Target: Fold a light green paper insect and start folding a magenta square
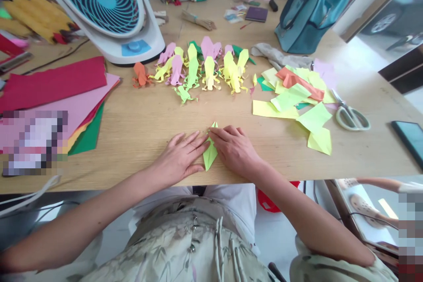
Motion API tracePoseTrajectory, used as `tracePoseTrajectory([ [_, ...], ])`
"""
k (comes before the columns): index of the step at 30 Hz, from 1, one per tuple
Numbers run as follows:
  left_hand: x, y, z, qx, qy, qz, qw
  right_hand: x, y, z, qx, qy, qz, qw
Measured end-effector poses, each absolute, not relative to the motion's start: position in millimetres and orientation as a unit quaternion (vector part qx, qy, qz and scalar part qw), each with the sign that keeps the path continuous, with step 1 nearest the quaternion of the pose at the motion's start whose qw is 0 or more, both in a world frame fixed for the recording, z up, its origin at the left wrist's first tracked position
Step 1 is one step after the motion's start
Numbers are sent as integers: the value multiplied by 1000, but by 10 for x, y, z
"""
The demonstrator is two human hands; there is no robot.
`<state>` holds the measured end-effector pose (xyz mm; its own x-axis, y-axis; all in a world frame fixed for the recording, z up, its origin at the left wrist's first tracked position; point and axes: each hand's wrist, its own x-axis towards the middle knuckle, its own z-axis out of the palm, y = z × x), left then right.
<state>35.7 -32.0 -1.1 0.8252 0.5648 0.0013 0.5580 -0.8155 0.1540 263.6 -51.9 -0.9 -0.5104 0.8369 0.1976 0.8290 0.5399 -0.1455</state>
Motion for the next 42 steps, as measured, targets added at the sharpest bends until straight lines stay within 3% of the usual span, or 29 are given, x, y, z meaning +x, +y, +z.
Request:
tracePoseTrajectory([
  [17,316,-366,9,939,323,0,123,2632,-475,-69,-525,-849,44,49],
  [27,368,-420,109,936,334,20,113,2644,-465,-145,-546,-834,35,72],
  [35,758,-197,21,931,297,181,110,2637,-439,-210,-551,-829,35,89],
  [42,957,-259,-86,944,311,35,103,2941,-767,-241,-648,-744,3,161],
])
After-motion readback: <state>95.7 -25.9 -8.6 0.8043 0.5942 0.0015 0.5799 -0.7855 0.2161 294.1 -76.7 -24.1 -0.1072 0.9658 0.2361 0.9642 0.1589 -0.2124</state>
